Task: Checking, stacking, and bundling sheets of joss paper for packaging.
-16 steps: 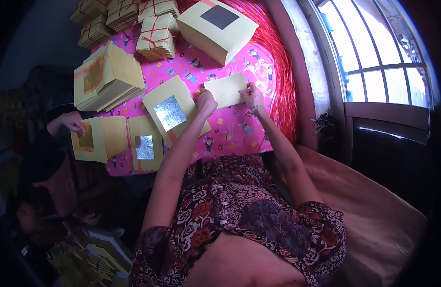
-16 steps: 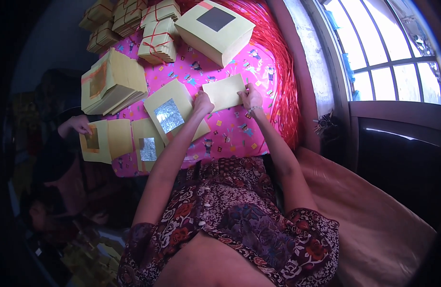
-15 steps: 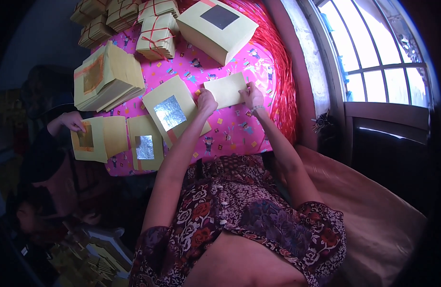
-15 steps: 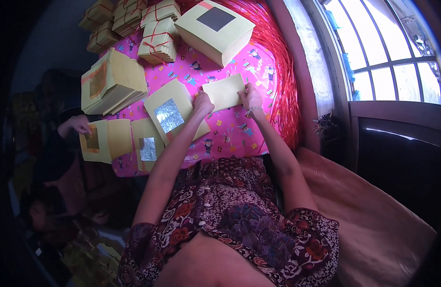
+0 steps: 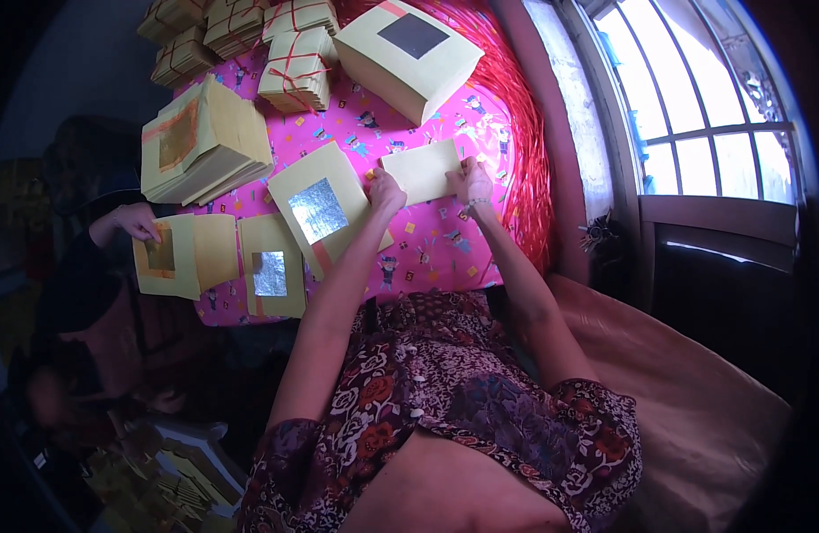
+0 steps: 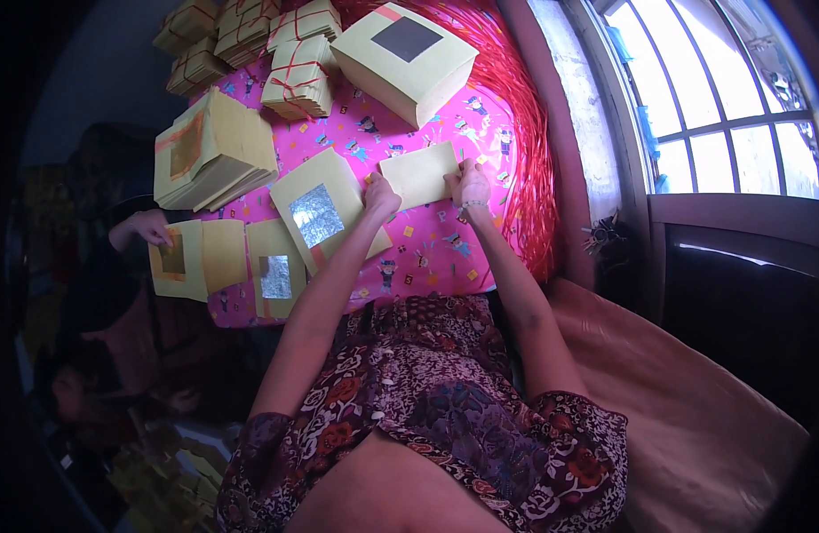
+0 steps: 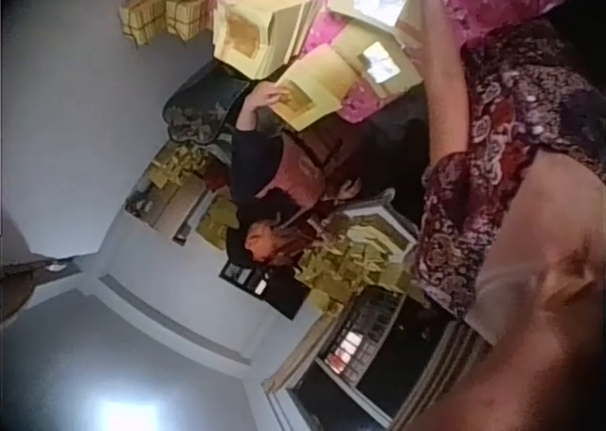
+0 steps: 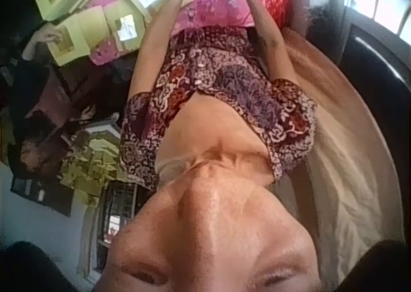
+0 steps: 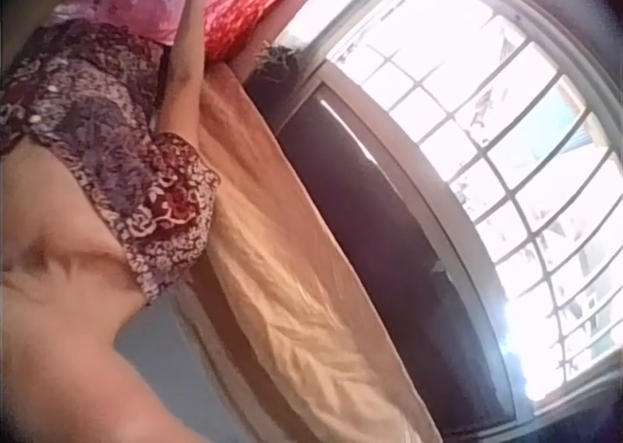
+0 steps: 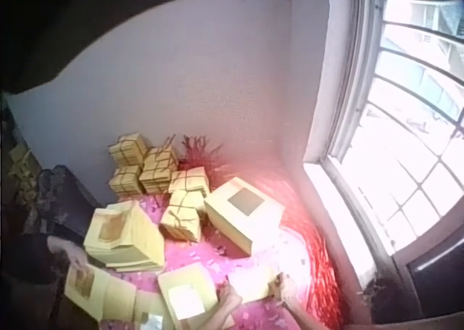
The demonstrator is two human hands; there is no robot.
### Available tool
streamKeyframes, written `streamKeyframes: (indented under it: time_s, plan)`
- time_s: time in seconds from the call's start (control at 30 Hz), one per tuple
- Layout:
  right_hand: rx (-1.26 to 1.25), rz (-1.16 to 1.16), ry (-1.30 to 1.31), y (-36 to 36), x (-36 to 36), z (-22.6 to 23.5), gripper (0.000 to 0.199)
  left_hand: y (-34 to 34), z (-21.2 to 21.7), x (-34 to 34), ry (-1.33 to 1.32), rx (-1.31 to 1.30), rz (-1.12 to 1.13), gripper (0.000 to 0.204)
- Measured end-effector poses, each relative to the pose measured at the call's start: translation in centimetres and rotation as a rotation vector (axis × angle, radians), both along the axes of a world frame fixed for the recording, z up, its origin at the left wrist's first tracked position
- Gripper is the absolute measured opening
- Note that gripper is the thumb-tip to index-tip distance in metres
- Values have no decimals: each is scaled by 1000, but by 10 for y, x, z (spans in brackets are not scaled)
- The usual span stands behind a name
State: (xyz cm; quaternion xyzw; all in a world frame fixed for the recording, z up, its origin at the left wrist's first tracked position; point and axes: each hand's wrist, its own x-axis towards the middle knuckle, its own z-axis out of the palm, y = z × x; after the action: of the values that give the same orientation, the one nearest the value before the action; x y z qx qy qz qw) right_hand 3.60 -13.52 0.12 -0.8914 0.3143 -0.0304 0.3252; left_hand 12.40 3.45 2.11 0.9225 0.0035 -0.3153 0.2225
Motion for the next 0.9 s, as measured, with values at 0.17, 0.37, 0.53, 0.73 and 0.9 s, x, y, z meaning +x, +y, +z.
streamKeyframes:
  time_s: [0.17, 0.37, 0.53, 0.73, 0.9]
  plan:
    - [22, -39, -19, -12, -1, -24, 36, -7, -4, -1, 8, 11, 33, 60]
    - [53, -62, 16, -9, 3, -24, 37, -5, -5, -4, 17, 14, 68, 59]
    - [-24, 16, -31, -3, 2, -8, 40, -5, -1, -15, -132, -44, 73, 67]
    - [-134, 16, -115, 1, -1, 11, 43, 2, 60, -31, -530, -87, -221, 48]
    - [-242, 108, -288, 9, -1, 31, 34, 73, 74, -40, -656, -341, -149, 44]
